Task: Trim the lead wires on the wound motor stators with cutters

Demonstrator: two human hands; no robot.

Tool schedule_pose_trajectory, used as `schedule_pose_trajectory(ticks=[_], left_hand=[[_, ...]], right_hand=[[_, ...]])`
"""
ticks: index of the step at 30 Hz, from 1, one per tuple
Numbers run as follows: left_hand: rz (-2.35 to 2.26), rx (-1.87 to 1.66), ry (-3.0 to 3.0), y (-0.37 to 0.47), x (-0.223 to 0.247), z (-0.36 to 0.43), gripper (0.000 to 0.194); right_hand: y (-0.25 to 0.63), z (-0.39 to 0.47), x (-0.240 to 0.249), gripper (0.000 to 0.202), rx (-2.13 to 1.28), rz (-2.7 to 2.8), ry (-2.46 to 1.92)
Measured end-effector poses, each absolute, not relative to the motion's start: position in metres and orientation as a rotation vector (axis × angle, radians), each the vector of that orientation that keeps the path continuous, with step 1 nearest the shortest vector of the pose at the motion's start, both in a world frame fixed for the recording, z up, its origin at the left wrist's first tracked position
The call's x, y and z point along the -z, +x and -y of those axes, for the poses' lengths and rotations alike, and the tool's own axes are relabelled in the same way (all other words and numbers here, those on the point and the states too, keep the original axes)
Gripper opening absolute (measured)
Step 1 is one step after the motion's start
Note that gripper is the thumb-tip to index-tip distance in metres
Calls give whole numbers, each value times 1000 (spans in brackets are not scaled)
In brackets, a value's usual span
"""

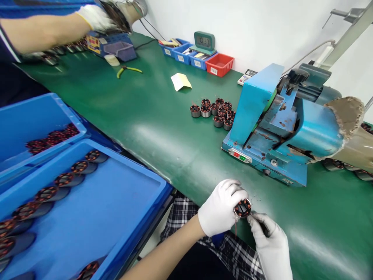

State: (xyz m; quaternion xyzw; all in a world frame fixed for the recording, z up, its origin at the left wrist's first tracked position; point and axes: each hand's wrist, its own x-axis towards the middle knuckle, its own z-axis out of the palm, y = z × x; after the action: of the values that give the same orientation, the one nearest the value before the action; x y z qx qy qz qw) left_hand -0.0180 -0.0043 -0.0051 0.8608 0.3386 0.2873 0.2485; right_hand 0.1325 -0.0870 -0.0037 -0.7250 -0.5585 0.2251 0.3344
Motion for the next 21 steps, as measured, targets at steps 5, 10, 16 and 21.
schedule_pose_trajectory(ticks=[5,10,16,21], left_hand=[[-904,-818,2404,-17,6,6,27],[-889,-816,2417,-18,6,6,31],[-908,-796,2369,-19,7,4,26],[-873,-691,2224,-18,2,-4,36]], right_hand=[[132,98,4,23,-19,1823,-1799],[123,95,2,27,225,1908,-1801],[132,95,1,21,65,1849,-1836],[142,87,2,26,-414,1629,-1973]])
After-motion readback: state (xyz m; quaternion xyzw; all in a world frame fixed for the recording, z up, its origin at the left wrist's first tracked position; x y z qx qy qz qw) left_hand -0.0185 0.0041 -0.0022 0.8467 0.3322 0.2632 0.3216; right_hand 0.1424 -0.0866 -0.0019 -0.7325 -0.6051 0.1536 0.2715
